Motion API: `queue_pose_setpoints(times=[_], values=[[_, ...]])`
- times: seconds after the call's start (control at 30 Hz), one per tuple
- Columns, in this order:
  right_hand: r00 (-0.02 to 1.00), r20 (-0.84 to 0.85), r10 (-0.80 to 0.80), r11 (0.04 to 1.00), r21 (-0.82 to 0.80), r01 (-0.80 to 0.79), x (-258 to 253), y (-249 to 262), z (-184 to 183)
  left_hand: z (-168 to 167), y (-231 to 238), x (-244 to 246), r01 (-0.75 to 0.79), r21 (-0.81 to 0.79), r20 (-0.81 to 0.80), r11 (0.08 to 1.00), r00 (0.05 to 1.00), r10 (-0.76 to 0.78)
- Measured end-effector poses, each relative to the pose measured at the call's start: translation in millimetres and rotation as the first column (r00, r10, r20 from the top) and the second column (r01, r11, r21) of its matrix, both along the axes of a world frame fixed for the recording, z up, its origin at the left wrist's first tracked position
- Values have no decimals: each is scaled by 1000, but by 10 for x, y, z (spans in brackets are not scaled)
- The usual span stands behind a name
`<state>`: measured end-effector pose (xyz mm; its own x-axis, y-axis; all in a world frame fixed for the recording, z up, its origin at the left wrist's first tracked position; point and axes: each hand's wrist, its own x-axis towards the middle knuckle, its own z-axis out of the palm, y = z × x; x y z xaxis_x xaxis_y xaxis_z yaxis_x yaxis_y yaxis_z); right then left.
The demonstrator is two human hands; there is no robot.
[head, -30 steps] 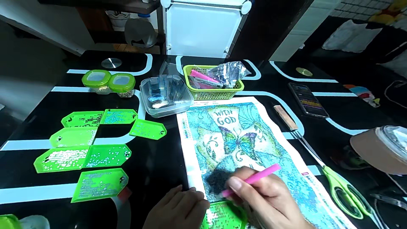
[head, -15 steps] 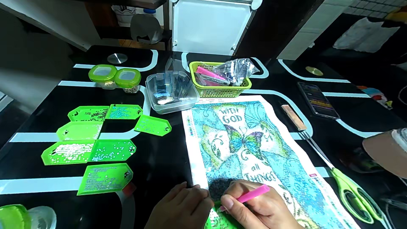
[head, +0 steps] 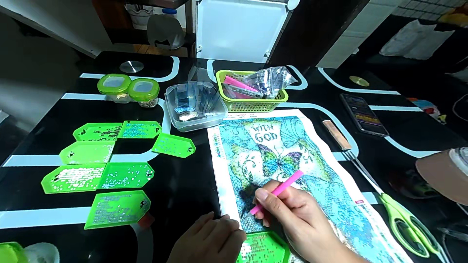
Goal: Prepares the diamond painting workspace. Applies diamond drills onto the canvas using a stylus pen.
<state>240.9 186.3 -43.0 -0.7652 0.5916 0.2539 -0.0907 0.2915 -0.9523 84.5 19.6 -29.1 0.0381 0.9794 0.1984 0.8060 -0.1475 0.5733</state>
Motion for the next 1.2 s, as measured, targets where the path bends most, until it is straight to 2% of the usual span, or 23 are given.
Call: queue_pose_setpoints(times=[0.4,0.57,0.83,0.93,1.1,1.2], values=[[999,24,29,980,195,-33,-14,8,-82,1,-5,1,-1,-2,-11,1000,1000,1],[998,54,15,931,364,-34,-1,-12,-62,-6,4,1,3,3,-16,1000,1000,-3],[996,80,36,872,484,-70,-4,-24,-16,-12,-1,4,-3,12,-10,1000,1000,3],[992,113,61,883,458,-106,32,-10,32,-8,-4,-1,-1,8,-13,1000,1000,1],[996,60,66,962,262,-80,181,-54,108,-8,1,-2,-5,15,-17,1000,1000,6],[993,82,82,957,273,-101,231,-131,146,-11,-6,-4,-6,14,-18,1000,1000,6]])
